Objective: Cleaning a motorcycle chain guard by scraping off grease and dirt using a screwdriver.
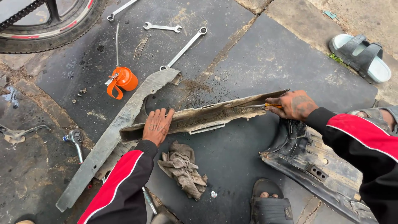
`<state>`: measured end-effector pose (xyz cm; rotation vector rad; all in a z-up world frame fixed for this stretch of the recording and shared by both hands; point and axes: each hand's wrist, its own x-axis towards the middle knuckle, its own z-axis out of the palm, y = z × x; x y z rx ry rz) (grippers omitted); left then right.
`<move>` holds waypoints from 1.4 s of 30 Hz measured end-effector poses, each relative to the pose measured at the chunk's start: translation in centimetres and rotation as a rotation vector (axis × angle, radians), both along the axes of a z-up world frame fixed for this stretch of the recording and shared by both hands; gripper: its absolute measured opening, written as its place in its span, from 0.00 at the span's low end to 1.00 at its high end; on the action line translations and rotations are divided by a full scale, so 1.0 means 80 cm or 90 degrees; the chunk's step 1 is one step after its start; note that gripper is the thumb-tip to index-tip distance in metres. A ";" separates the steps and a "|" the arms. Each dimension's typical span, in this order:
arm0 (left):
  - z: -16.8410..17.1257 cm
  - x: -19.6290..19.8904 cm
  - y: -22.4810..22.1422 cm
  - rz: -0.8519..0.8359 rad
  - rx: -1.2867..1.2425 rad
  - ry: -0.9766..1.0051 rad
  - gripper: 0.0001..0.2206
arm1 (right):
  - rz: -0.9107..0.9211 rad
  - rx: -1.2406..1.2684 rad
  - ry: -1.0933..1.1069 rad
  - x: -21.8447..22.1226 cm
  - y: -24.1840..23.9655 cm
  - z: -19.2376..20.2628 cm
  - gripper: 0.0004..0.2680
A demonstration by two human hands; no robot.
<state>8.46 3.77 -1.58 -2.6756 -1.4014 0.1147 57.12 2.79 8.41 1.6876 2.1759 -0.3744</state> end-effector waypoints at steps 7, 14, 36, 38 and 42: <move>0.000 0.002 0.000 0.009 -0.019 0.053 0.19 | -0.140 -0.082 0.157 0.032 0.014 -0.061 0.20; -0.002 0.000 0.001 0.000 -0.012 0.046 0.22 | -0.238 -0.127 0.106 0.001 0.023 -0.044 0.19; -0.002 0.009 0.009 0.036 -0.021 -0.011 0.22 | -0.097 0.042 0.061 0.010 -0.018 -0.019 0.18; -0.024 0.011 0.006 0.034 -0.001 -0.013 0.20 | -0.056 0.069 0.037 0.022 -0.013 -0.009 0.18; -0.005 0.014 0.008 0.041 0.012 0.037 0.19 | -0.076 0.012 -0.069 0.061 -0.002 0.010 0.18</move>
